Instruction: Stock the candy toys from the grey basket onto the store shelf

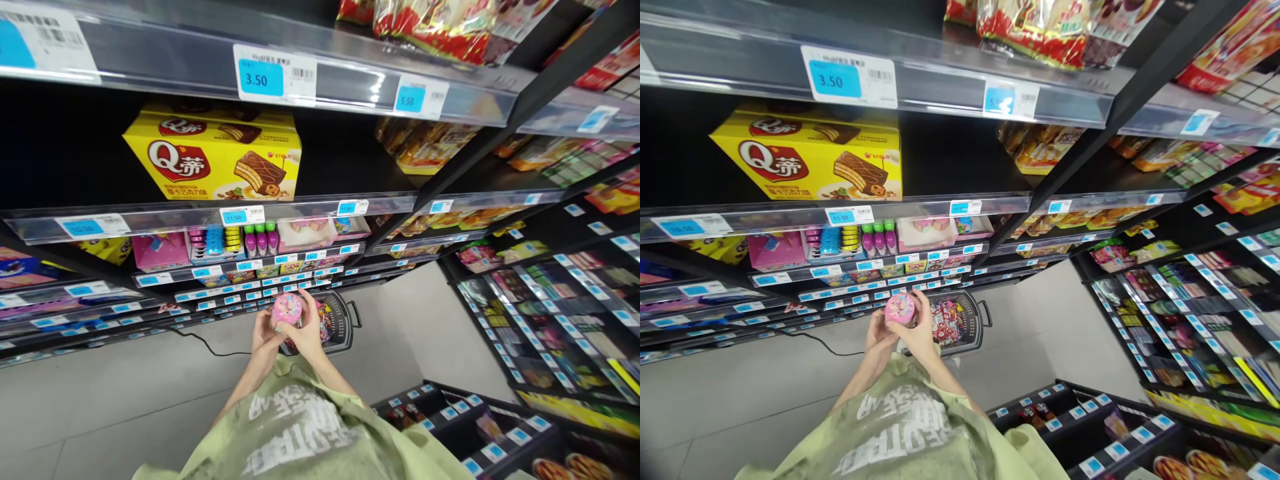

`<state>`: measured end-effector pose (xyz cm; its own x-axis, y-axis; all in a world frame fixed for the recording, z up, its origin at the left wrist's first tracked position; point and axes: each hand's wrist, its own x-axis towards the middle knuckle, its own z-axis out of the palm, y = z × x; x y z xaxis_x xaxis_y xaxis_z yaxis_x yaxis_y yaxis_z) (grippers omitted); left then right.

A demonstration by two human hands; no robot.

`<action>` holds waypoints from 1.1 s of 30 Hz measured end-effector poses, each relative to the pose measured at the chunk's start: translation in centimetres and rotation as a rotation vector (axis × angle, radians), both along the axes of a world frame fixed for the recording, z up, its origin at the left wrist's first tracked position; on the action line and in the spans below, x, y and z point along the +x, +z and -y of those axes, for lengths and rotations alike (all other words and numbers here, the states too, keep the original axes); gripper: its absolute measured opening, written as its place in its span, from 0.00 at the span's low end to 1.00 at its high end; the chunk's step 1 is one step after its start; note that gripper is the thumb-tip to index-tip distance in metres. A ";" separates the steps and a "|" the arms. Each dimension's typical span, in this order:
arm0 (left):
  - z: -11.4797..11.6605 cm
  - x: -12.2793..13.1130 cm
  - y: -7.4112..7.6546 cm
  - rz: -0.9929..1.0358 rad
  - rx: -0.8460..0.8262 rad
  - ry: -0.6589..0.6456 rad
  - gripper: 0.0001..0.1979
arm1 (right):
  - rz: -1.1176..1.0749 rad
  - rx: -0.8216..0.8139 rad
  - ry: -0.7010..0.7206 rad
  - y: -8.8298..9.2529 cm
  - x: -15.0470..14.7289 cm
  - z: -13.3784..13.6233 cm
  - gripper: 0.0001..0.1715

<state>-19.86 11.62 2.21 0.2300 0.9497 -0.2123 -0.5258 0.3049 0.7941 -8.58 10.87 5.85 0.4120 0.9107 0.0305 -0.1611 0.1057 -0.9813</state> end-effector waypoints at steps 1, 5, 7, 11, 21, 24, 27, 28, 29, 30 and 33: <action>0.0 0.0 -0.2 -0.005 -0.019 -0.001 0.31 | 0.031 -0.008 0.000 0.2 -0.1 0.0 0.53; 0.1 0.3 -0.5 -0.028 -0.027 0.004 0.34 | 0.081 -0.006 0.009 0.6 -0.1 0.1 0.52; 0.0 0.2 -0.3 -0.015 -0.035 -0.029 0.33 | 0.074 0.008 0.020 0.5 0.2 0.3 0.51; -0.4 0.0 0.5 0.099 -0.147 -0.158 0.27 | -0.024 0.047 0.036 -0.1 0.9 0.6 0.47; 0.3 0.1 0.4 -0.096 0.044 -0.095 0.29 | 0.134 0.056 0.019 0.1 1.2 0.5 0.40; 0.2 0.1 0.0 -0.207 0.119 0.017 0.29 | 0.131 0.023 -0.044 -0.3 0.7 0.2 0.46; 0.1 0.0 -0.2 -0.290 0.185 0.130 0.28 | -0.007 0.007 -0.054 -0.9 0.4 -0.1 0.50; 0.1 -0.1 -0.2 -0.321 0.207 0.161 0.29 | -0.070 -0.001 -0.043 -1.0 0.3 -0.1 0.50; 0.1 -0.2 -0.1 -0.349 0.226 0.182 0.30 | -0.141 -0.014 -0.029 -1.0 0.3 -0.2 0.50; 0.2 -0.2 0.0 -0.366 0.238 0.187 0.32 | -0.221 -0.031 -0.012 -1.0 0.3 -0.2 0.49; 0.2 -0.3 0.6 -0.330 0.221 0.055 0.34 | -0.447 -0.094 0.065 -0.4 0.5 -0.1 0.41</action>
<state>-20.15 11.41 2.86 0.1308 0.9899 -0.0554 -0.2427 0.0862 0.9663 -8.10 10.94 5.44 0.3077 0.9254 -0.2212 -0.5744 -0.0047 -0.8186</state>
